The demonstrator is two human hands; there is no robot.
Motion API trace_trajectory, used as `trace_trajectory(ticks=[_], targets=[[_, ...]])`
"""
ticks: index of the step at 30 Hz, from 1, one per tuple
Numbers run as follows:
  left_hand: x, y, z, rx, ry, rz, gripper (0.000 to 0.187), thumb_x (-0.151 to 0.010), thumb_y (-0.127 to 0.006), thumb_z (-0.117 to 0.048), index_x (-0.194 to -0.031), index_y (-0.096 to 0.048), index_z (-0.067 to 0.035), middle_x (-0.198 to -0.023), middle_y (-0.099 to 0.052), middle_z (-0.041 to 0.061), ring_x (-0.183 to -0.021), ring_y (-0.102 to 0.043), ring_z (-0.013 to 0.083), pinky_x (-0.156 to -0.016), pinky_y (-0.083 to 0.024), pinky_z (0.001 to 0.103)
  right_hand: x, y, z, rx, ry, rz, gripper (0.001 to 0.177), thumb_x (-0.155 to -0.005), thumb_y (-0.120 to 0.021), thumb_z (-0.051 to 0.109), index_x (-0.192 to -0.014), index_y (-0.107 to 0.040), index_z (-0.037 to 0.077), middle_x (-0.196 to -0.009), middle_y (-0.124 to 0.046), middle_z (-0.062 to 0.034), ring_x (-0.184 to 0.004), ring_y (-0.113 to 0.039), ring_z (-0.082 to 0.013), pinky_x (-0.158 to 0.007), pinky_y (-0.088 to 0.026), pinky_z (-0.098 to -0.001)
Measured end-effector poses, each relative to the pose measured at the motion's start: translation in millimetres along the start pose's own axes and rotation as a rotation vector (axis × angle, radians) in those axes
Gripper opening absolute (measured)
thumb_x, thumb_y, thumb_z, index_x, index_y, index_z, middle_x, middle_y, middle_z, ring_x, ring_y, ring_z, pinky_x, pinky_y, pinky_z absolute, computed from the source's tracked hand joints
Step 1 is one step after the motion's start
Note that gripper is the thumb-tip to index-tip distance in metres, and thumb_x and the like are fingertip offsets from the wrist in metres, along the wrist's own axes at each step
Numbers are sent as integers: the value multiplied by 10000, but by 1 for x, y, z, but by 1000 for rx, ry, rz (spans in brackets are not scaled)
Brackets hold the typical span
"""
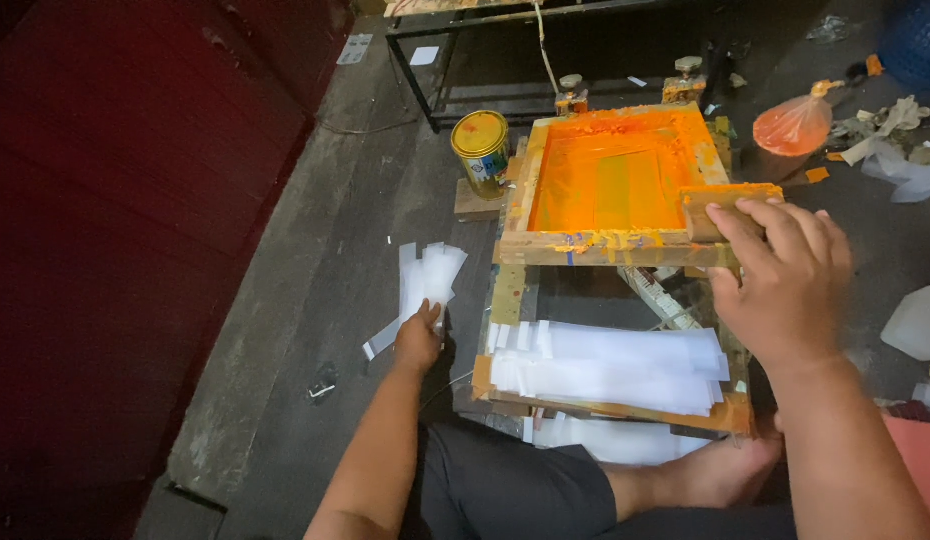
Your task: The person uses a squeegee to spread orange ink across a screen printing frame. They then pull a white plastic sheet from a stack, place it under the frame, and repeat the process.
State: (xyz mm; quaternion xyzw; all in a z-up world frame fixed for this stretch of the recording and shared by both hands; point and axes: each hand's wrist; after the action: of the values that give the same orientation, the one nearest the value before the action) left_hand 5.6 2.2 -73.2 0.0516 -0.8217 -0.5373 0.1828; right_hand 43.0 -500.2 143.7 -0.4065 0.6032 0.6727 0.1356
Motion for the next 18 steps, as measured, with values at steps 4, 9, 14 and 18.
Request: trace_trajectory(ticks=[4,9,14,18], targets=[[0,-4,4,59,50,101,750,-852,-638,36,-1535,-465,-221,-1688,-250,-9,-1462,-414,282,-1158,-393,390,0,2,1,-3,4,0,723,-673,-853,99,-1385,-793,203,-1386,-731,-56,-1303,-673,-299,-1148,-511,-536],[-6,-14,14,-52,64,149,728,-834,-651,-98,-1528,-481,-240,-1680,-285,-12,-1491,-372,284,-1144,-381,482,-4,6,3,11,1,9,697,-686,-826,113,-1377,-799,204,-1378,-744,-56,-1299,-674,-288,-1142,-506,-515],[-3,-6,6,-98,35,209,679,-911,-559,-130,-1565,-380,-182,-1679,-237,103,-1578,-128,337,-1273,-89,497,-4,4,1,-5,9,-8,700,-684,-813,100,-1376,-801,198,-1367,-737,-59,-1291,-670,-295,-1126,-517,-522],[-2,3,-4,-199,-108,61,630,-897,-645,-206,-1508,-506,-267,-1657,-294,107,-1551,-169,409,-1214,-92,670,-7,7,2,-11,8,-2,676,-697,-819,111,-1368,-800,190,-1358,-737,-63,-1272,-672,-298,-1100,-537,-515]])
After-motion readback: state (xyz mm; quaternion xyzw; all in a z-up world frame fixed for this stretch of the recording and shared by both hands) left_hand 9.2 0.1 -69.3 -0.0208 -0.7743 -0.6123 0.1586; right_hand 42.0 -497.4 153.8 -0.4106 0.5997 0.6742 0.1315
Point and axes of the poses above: each hand's wrist, its own x-axis away from the middle knuckle, its own y-axis out of the back of the hand, z = x × y
